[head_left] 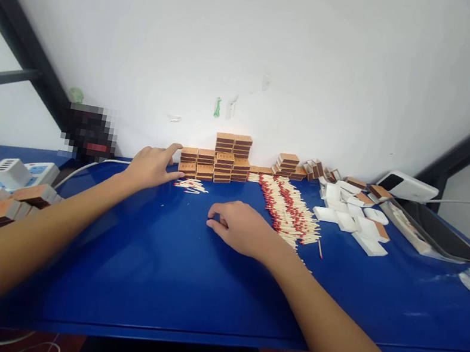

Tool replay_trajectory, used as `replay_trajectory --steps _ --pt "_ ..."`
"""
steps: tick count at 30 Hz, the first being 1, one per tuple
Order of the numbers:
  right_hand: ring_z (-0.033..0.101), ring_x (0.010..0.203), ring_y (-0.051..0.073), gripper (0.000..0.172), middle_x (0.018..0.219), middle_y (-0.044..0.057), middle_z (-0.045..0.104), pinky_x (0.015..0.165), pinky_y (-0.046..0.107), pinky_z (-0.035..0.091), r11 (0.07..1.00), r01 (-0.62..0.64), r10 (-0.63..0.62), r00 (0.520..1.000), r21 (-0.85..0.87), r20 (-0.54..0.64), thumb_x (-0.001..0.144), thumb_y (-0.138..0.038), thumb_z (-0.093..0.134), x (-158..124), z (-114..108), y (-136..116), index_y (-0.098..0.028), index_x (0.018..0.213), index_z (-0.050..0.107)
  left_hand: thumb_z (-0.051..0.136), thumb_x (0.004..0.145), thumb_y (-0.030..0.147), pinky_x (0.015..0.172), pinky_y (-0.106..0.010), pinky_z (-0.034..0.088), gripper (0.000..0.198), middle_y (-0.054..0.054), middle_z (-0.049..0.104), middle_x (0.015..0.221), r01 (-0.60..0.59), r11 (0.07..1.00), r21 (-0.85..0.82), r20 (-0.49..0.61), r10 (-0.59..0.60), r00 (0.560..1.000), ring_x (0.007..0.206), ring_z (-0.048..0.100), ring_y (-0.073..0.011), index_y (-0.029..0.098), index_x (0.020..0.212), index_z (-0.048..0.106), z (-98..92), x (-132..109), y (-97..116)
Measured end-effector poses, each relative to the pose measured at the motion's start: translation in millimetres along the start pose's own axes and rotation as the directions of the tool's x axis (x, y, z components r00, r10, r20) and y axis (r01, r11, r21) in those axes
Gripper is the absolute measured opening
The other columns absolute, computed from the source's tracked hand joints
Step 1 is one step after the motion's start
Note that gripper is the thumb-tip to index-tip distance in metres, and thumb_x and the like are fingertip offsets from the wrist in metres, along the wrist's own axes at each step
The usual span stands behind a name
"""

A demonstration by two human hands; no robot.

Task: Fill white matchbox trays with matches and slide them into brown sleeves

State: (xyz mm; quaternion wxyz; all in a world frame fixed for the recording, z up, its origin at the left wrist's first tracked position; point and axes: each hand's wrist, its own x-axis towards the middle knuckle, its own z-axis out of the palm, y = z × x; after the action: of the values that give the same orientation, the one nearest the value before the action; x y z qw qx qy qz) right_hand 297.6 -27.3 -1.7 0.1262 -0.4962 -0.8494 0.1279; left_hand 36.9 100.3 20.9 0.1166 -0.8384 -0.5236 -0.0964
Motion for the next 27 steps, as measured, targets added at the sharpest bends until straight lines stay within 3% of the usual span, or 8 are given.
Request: replay_trajectory --steps 2,4,7,8,10,15,23,27 --pt "0.065 0.081 0.018 0.019 0.095 0.006 0.077 0.069 0.029 0.037 1.000 0.001 -0.001 1.000 0.005 0.000 0.103 -0.032 0.060 -1 1 0 -0.022 0.107 0.076 0.064 0.092 0.063 0.090 -0.042 0.050 0.077 -0.015 0.078 0.122 0.015 0.995 0.098 0.022 -0.017 1.000 0.109 0.073 -0.0379 0.023 0.155 0.045 -20.4 -16 -11" --pt "0.064 0.080 0.018 0.019 0.094 0.006 0.077 0.069 0.030 0.037 1.000 0.004 -0.004 1.000 0.009 0.006 0.103 -0.031 0.060 -1 1 0 -0.022 0.107 0.076 0.070 0.083 0.065 0.086 -0.040 0.051 0.076 -0.012 0.078 0.123 0.060 0.993 0.102 0.180 -0.078 0.981 0.110 0.072 -0.0367 0.028 0.148 0.055 -49.3 -39 -35" --pt "0.064 0.080 0.018 0.019 0.094 0.006 0.076 0.068 0.029 0.036 1.000 0.017 -0.017 1.000 0.014 0.018 0.103 -0.031 0.060 -2 0 -1 -0.021 0.107 0.076 0.078 0.064 0.065 0.083 -0.034 0.051 0.072 -0.001 0.081 0.116 0.278 0.955 0.102 0.522 -0.289 0.803 0.100 0.075 -0.0290 0.038 0.130 0.070 -94.1 -78 -86" --pt "0.064 0.080 0.017 0.019 0.094 0.006 0.076 0.068 0.029 0.036 1.000 0.015 -0.015 1.000 0.014 0.020 0.103 -0.031 0.060 -2 0 -2 -0.021 0.107 0.076 0.076 0.060 0.066 0.085 -0.034 0.050 0.069 0.000 0.081 0.112 0.337 0.928 0.158 0.532 -0.368 0.763 0.100 0.074 -0.0288 0.037 0.122 0.074 -105.2 -89 -103" --pt "0.064 0.080 0.017 0.019 0.094 0.006 0.076 0.068 0.029 0.036 1.000 0.004 -0.004 1.000 0.011 0.025 0.103 -0.030 0.060 -2 -1 -3 -0.021 0.108 0.076 0.072 0.053 0.064 0.087 -0.034 0.048 0.063 0.001 0.082 0.105 0.392 0.889 0.238 0.479 -0.459 0.749 0.103 0.073 -0.0290 0.035 0.108 0.078 -117.9 -107 -130" --pt "0.063 0.078 0.017 0.019 0.092 0.006 0.076 0.067 0.029 0.037 1.000 0.004 -0.004 1.000 0.006 0.025 0.103 -0.031 0.060 -2 -1 -4 -0.021 0.106 0.076 0.068 0.048 0.064 0.085 -0.034 0.047 0.058 0.002 0.083 0.098 0.467 0.860 0.204 0.496 -0.502 0.709 0.095 0.073 -0.0283 0.036 0.098 0.076 -106.2 -126 -160" --pt "0.064 0.080 0.017 0.019 0.095 0.006 0.076 0.067 0.029 0.037 1.000 -0.017 0.016 1.000 0.014 0.025 0.103 -0.031 0.061 -1 0 -1 -0.021 0.107 0.076 0.070 0.053 0.050 0.078 -0.031 0.046 0.043 0.003 0.080 0.089 0.414 0.869 0.273 0.535 -0.495 0.685 0.088 0.070 -0.0258 0.033 0.092 0.075 -83.7 -115 -156" --pt "0.064 0.080 0.017 0.018 0.095 0.006 0.076 0.067 0.029 0.037 1.000 -0.022 0.021 1.000 0.013 0.020 0.103 -0.031 0.061 0 0 -1 -0.022 0.107 0.076 0.070 0.061 0.045 0.071 -0.026 0.042 0.037 0.005 0.076 0.078 0.359 0.887 0.291 0.490 -0.460 0.740 0.078 0.068 -0.0208 0.032 0.095 0.075 -78.3 -114 -159"
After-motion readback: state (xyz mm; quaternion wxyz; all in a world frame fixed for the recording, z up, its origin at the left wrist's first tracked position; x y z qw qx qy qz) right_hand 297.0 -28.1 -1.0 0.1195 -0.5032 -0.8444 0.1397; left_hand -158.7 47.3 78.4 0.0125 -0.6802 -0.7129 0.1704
